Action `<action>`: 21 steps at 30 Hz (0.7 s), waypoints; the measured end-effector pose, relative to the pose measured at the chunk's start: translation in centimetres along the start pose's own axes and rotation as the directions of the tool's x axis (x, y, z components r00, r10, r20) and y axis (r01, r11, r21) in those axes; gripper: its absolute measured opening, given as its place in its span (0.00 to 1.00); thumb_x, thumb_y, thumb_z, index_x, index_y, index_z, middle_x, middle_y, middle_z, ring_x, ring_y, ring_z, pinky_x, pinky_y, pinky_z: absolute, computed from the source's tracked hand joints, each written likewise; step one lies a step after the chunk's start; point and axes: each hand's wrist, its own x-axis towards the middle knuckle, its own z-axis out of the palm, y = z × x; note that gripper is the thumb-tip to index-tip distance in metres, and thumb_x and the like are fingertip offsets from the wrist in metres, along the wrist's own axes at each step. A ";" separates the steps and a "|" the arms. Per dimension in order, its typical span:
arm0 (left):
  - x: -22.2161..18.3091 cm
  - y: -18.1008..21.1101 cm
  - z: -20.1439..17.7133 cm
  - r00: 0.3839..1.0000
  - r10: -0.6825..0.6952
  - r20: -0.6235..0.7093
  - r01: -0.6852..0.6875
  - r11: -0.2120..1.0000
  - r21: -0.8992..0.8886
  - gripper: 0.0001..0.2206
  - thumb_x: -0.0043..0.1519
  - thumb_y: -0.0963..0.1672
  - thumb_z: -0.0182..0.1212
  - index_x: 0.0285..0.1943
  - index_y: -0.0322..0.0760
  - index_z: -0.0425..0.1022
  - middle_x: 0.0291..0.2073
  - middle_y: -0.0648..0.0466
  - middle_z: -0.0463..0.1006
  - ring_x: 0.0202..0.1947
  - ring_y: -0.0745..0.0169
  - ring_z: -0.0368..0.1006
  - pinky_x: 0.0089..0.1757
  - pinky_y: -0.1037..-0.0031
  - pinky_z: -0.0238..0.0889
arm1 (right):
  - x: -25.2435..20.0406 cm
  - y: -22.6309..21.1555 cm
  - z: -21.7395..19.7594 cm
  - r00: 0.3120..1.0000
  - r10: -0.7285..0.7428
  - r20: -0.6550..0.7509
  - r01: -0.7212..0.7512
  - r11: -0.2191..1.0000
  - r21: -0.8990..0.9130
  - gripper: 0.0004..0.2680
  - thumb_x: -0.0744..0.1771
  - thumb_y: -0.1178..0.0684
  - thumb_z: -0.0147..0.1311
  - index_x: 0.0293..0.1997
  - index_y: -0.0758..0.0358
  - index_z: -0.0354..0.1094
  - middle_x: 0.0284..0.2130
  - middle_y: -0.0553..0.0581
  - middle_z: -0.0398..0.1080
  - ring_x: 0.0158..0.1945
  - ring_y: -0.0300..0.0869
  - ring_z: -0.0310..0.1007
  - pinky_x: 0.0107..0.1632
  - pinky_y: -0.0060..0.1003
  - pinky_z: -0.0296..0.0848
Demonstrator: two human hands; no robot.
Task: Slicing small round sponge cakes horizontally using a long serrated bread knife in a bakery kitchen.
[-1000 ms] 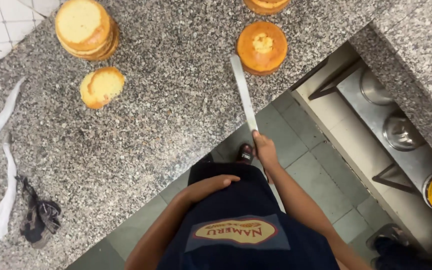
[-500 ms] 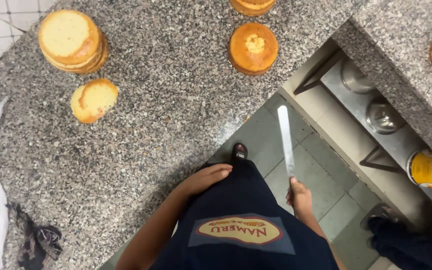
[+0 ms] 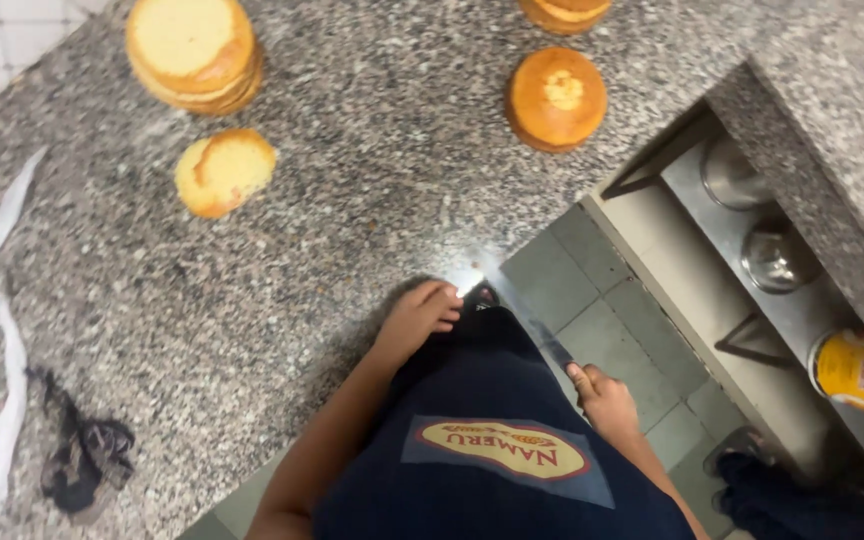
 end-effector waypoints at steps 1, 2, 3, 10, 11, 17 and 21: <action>0.2 0.0 -0.4 0.996 0.015 -0.091 -0.018 0.999 -0.040 0.18 0.69 0.49 0.52 0.57 0.31 0.74 0.46 0.48 0.81 0.42 0.63 0.77 0.43 0.73 0.73 | 0.1 -0.9 0.2 0.998 -0.058 0.036 0.059 0.998 -0.027 0.22 0.68 0.31 0.46 0.32 0.62 0.74 0.17 0.57 0.74 0.23 0.46 0.75 0.33 0.43 0.71; -0.2 0.9 -0.6 0.993 0.018 -0.113 -0.023 0.999 -0.046 0.18 0.69 0.49 0.52 0.57 0.31 0.74 0.46 0.48 0.81 0.42 0.63 0.77 0.43 0.73 0.73 | 0.9 -1.3 0.7 0.996 -0.076 0.048 0.078 0.996 -0.034 0.22 0.68 0.31 0.46 0.32 0.62 0.74 0.17 0.57 0.74 0.23 0.46 0.75 0.33 0.43 0.71; -0.7 1.8 -0.9 0.974 0.035 -0.222 -0.058 0.993 -0.099 0.17 0.68 0.48 0.53 0.56 0.30 0.75 0.44 0.48 0.81 0.39 0.64 0.77 0.41 0.73 0.73 | 1.8 -1.9 1.3 0.986 -0.153 0.060 0.153 0.988 0.004 0.21 0.68 0.32 0.48 0.31 0.63 0.73 0.17 0.57 0.73 0.23 0.46 0.74 0.33 0.42 0.72; -3.1 3.8 -5.7 0.772 0.182 -0.609 -0.355 0.919 -0.175 0.15 0.70 0.47 0.49 0.54 0.31 0.75 0.41 0.51 0.82 0.34 0.67 0.74 0.37 0.75 0.71 | 4.7 -16.1 2.4 0.884 -0.400 0.240 0.377 0.916 0.140 0.16 0.71 0.41 0.49 0.37 0.66 0.74 0.20 0.62 0.73 0.26 0.50 0.75 0.34 0.45 0.73; -3.7 3.6 -6.6 0.755 0.184 -0.630 -0.367 0.914 -0.174 0.15 0.70 0.47 0.49 0.54 0.31 0.75 0.41 0.51 0.82 0.34 0.67 0.74 0.37 0.75 0.71 | 4.7 -18.3 2.5 0.872 -0.418 0.254 0.397 0.908 0.134 0.16 0.71 0.41 0.49 0.37 0.66 0.74 0.20 0.62 0.73 0.26 0.50 0.75 0.34 0.45 0.73; -8.4 1.9 -9.5 0.617 0.227 -0.753 -0.505 0.848 -0.158 0.14 0.70 0.46 0.51 0.54 0.30 0.76 0.41 0.50 0.82 0.35 0.68 0.74 0.40 0.76 0.70 | 5.1 -29.0 4.4 0.268 -0.963 0.026 0.958 0.263 -0.113 0.16 0.69 0.51 0.52 0.67 0.55 0.67 0.42 0.66 0.70 0.43 0.59 0.71 0.46 0.50 0.72; -11.5 -0.6 -9.5 0.504 0.173 -0.846 -0.473 0.875 -0.102 0.14 0.70 0.46 0.51 0.54 0.31 0.77 0.41 0.49 0.83 0.38 0.67 0.75 0.43 0.76 0.70 | 6.2 -31.7 7.0 0.228 -0.973 0.045 0.909 0.195 -0.369 0.19 0.68 0.50 0.54 0.68 0.49 0.64 0.41 0.65 0.67 0.43 0.59 0.71 0.43 0.51 0.72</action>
